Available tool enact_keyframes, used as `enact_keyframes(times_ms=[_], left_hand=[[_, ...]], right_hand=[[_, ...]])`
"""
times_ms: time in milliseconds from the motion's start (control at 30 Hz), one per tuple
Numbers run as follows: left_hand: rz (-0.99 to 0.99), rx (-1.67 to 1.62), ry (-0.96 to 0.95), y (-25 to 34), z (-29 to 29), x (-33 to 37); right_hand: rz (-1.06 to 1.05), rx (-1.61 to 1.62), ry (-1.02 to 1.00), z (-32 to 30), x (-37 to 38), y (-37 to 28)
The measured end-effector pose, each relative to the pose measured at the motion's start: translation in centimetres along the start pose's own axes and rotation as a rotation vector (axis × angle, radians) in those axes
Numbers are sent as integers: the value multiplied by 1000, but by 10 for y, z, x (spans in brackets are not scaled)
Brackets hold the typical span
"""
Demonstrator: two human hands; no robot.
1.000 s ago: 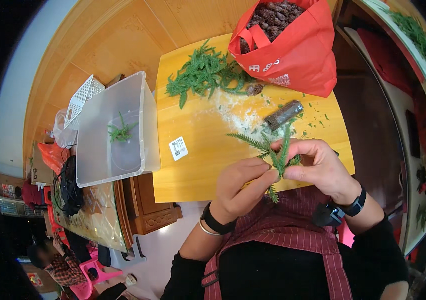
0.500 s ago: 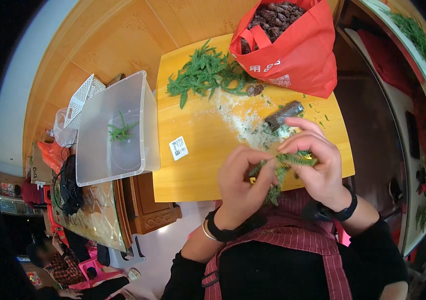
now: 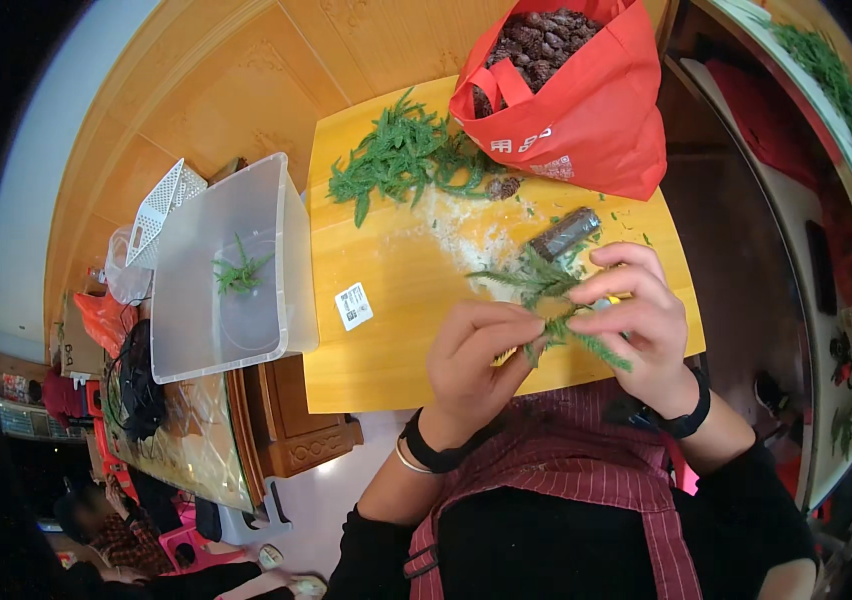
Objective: Trimming and assembling artificial green branches using pliers at a workbench.
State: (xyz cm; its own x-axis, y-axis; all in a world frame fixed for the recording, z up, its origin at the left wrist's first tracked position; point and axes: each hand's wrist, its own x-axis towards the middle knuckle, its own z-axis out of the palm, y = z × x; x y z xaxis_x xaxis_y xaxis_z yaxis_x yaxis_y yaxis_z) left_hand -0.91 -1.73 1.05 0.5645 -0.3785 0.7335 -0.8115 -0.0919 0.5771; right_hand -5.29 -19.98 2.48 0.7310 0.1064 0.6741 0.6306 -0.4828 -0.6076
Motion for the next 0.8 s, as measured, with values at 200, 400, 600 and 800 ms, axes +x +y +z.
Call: enact_keyframes(times_ms=[200, 400, 600, 800], left_hand=[[124, 27, -13, -4, 2, -7], [167, 62, -66, -3, 1, -4], [183, 62, -33, -7, 6, -6], [-259, -359, 60, 5, 22, -5]], right_hand=[[-252, -352, 96, 2, -8, -1], [-208, -217, 12, 2, -13, 0], [489, 744, 99, 12, -18, -15], [482, 594, 141, 18, -15, -9]])
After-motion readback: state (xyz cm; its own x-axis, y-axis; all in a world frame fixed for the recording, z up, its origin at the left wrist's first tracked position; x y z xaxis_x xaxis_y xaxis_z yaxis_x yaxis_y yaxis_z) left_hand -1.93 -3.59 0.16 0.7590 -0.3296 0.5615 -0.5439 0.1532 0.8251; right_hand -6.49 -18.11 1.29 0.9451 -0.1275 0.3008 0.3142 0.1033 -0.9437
